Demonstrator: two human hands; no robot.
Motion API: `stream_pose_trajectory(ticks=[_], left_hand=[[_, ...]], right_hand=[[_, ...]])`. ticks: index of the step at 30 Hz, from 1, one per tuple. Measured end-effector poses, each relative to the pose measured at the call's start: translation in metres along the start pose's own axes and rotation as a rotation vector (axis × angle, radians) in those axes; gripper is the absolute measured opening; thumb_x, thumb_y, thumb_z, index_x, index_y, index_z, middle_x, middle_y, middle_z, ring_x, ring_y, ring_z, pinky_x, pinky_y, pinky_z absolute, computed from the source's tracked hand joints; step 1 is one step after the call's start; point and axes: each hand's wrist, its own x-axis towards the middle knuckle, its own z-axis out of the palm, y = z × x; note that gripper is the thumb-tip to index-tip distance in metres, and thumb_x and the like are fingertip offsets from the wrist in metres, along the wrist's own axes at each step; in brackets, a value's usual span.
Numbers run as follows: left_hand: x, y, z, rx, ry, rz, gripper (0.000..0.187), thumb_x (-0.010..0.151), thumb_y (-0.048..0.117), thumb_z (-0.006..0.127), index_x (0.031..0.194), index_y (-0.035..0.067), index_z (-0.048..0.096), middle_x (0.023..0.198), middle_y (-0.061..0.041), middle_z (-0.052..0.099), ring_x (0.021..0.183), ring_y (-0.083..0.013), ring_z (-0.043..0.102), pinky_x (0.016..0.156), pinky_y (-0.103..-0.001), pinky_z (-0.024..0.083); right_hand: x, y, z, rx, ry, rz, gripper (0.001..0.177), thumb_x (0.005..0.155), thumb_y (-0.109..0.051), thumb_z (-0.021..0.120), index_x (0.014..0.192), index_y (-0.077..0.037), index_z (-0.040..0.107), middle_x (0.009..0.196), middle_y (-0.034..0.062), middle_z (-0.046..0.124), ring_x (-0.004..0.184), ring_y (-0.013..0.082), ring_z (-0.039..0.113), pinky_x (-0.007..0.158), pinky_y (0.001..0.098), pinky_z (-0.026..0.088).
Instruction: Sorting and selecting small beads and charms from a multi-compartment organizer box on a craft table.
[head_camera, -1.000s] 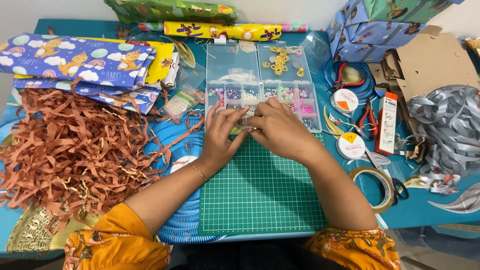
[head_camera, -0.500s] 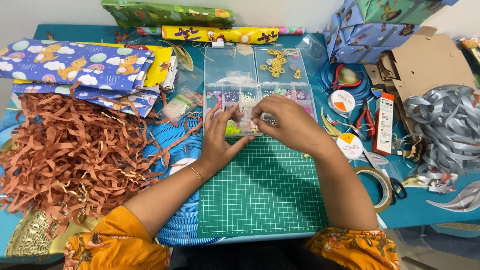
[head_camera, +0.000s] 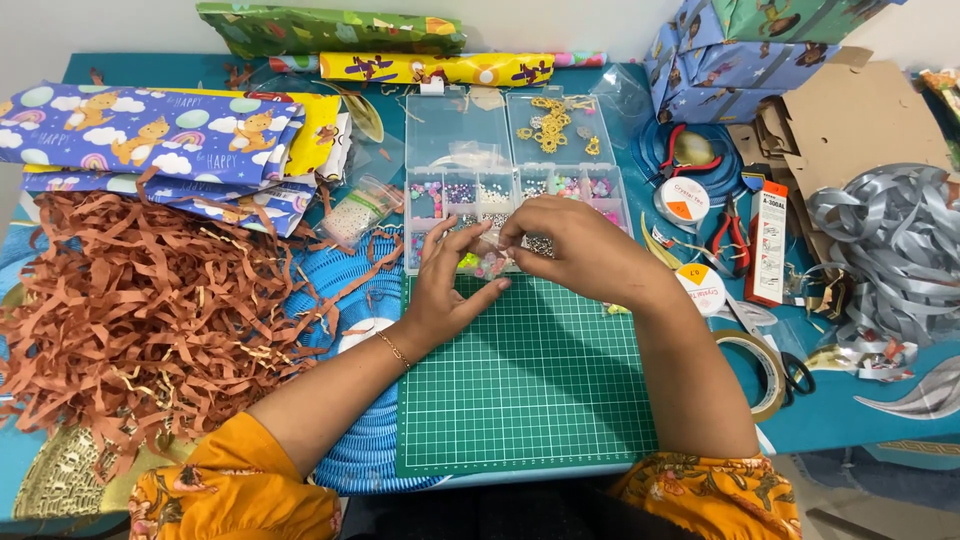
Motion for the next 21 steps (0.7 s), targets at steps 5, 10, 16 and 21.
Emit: stream_pose_trajectory(ticks=[5, 10, 16, 21], left_hand=[[0.007, 0.006, -0.002, -0.046, 0.028, 0.007, 0.022, 0.102, 0.028, 0.065, 0.117, 0.012, 0.065, 0.104, -0.006, 0.073, 0.108, -0.0307, 0.068, 0.116, -0.063, 0.027], [0.008, 0.003, -0.002, -0.031, 0.076, 0.019, 0.009, 0.102, 0.023, 0.066, 0.099, 0.015, 0.071, 0.099, -0.001, 0.073, 0.103, -0.0265, 0.069, 0.115, -0.058, 0.032], [0.013, 0.004, -0.006, 0.011, 0.134, 0.05, 0.012, 0.094, 0.017, 0.078, 0.103, 0.014, 0.071, 0.099, 0.001, 0.075, 0.094, -0.0231, 0.07, 0.11, -0.05, 0.036], [0.013, 0.016, -0.005, 0.021, 0.107, 0.119, 0.007, 0.092, 0.014, 0.081, 0.095, 0.014, 0.075, 0.089, -0.002, 0.075, 0.088, -0.0251, 0.071, 0.11, -0.048, 0.037]], right_hand=[[0.0, -0.001, 0.0, 0.0, -0.019, 0.052, 0.005, 0.091, -0.009, 0.071, 0.095, -0.006, 0.071, 0.088, 0.0116, 0.072, 0.089, 0.0334, 0.07, 0.081, 0.0464, 0.055], [-0.001, 0.008, 0.007, 0.053, 0.012, 0.185, 0.023, 0.091, -0.011, 0.072, 0.113, -0.009, 0.065, 0.091, 0.0088, 0.073, 0.081, 0.0273, 0.064, 0.074, 0.0454, 0.054], [-0.003, 0.019, 0.018, 0.005, -0.022, 0.108, 0.009, 0.091, -0.014, 0.072, 0.098, -0.009, 0.068, 0.087, 0.0109, 0.072, 0.087, 0.0331, 0.07, 0.08, 0.0456, 0.056], [-0.017, 0.025, 0.023, -0.067, 0.028, 0.057, 0.009, 0.091, -0.011, 0.074, 0.089, -0.009, 0.066, 0.08, 0.0071, 0.064, 0.083, 0.0285, 0.068, 0.078, 0.0421, 0.055]])
